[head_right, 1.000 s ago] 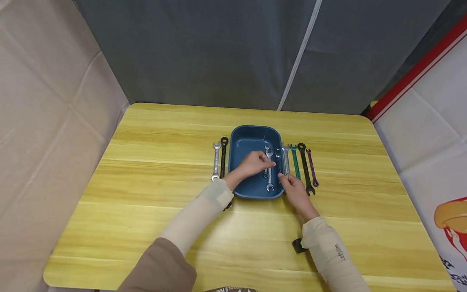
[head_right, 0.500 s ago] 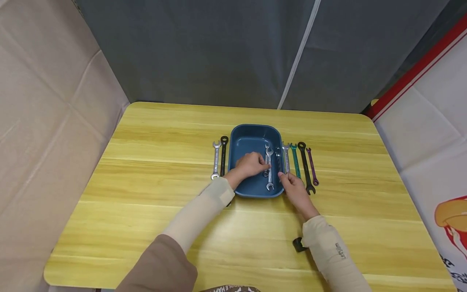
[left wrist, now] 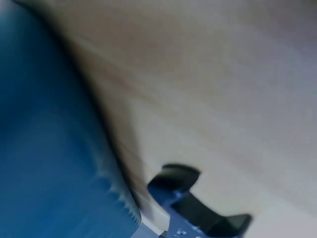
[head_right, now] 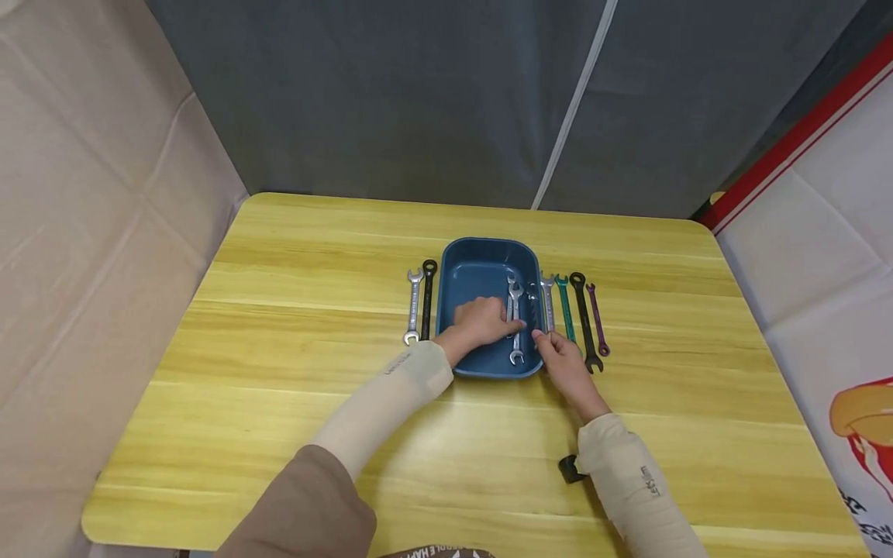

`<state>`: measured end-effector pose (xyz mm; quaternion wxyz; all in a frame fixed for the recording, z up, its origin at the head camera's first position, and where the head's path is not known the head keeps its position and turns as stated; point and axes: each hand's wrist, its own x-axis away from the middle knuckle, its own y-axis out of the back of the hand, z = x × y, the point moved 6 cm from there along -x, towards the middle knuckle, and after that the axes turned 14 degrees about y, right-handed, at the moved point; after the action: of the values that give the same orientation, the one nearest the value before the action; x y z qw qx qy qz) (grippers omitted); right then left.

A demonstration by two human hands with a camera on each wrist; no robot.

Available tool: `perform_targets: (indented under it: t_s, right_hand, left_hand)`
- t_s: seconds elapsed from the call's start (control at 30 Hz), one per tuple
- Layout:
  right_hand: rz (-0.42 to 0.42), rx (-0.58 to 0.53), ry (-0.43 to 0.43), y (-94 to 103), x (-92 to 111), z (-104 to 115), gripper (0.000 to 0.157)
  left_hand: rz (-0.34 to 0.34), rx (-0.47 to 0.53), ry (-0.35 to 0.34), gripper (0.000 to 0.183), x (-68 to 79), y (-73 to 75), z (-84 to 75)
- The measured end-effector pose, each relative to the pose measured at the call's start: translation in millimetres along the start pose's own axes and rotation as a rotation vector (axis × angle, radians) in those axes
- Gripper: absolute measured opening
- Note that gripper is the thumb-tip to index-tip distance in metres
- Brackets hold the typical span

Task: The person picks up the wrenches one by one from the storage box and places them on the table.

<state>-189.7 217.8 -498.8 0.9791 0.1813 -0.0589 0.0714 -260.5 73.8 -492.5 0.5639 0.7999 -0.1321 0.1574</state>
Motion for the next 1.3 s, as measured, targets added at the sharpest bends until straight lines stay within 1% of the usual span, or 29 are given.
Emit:
perform_targets:
  t_s: [0.1, 0.23, 0.47, 0.63, 0.83, 1.0, 1.3]
  right_hand:
    - [-0.003, 0.023, -0.003, -0.2, 0.3, -1.7, 0.055]
    - [-0.007, 0.046, -0.003, -0.9, 0.7, -2.2, 0.056]
    - [-0.008, 0.052, -0.007, -0.1, 0.2, -2.2, 0.055]
    - [-0.012, 0.076, -0.01, 0.5, -0.6, -3.2, 0.054]
    - [-0.021, 0.079, -0.006, 0.7, -0.6, -3.9, 0.051]
    - [-0.023, 0.094, -0.014, 1.5, -0.6, -4.7, 0.051]
    - [-0.028, 0.085, -0.012, 2.3, -1.0, -4.0, 0.048]
  left_hand:
    - [-0.002, -0.056, 0.007, 0.05, -0.6, -3.8, -1.9]
    - [0.0, -0.097, 0.009, 0.045, -2.1, -7.5, -2.8]
    - [0.021, -0.097, 0.015, 0.043, -4.6, -10.7, -2.5]
    - [0.001, -0.124, 0.013, 0.043, -4.4, -11.0, -4.4]
    - [-0.006, -0.152, -0.016, 0.046, -4.0, -12.7, -5.7]
    - [-0.009, -0.156, -0.01, 0.046, -3.6, -12.3, -6.4]
    - [-0.027, -0.183, -0.023, 0.045, -1.6, -9.8, -9.4]
